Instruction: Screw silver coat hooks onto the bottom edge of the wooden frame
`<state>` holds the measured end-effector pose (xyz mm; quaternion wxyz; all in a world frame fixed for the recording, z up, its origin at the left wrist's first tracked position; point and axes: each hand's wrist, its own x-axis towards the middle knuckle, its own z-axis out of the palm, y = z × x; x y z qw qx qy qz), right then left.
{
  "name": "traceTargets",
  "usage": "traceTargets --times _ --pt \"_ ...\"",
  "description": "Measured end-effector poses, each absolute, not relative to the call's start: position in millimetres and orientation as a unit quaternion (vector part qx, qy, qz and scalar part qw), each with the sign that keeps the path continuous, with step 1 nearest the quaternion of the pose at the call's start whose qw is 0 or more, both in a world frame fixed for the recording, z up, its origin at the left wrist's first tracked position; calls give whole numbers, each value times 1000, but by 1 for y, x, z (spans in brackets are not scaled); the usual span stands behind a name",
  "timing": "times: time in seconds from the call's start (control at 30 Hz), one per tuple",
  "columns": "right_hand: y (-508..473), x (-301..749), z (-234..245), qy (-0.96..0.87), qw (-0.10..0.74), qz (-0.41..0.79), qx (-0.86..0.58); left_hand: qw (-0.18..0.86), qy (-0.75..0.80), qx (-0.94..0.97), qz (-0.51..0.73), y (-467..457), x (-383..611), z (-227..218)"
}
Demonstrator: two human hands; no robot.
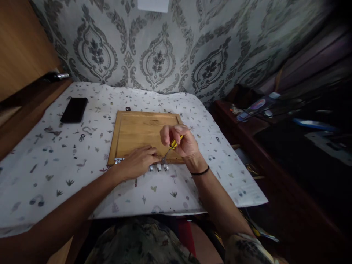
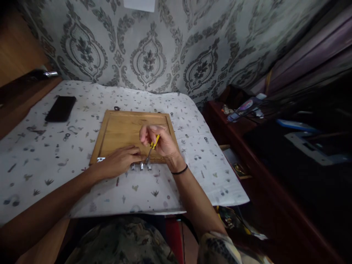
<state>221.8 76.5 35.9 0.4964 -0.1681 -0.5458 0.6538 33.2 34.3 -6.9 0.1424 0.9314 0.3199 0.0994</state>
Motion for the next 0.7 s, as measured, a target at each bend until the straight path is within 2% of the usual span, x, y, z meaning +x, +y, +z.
traceTargets --times 0.2,0.33,0.53,0.6,0.7 --pt "65 209 42 -517 463 691 -199 154 321 928 106 34 33 -9" --pt "54 199 45 -519 517 632 -252 157 330 926 96 34 33 -8" --pt "39 182 40 -470 684 447 -335 151 328 927 99 34 33 -7" --pt "38 182 39 -456 696 434 -345 149 326 928 102 34 33 -6" --pt "43 188 38 -463 653 486 -351 145 326 928 105 33 33 -5"
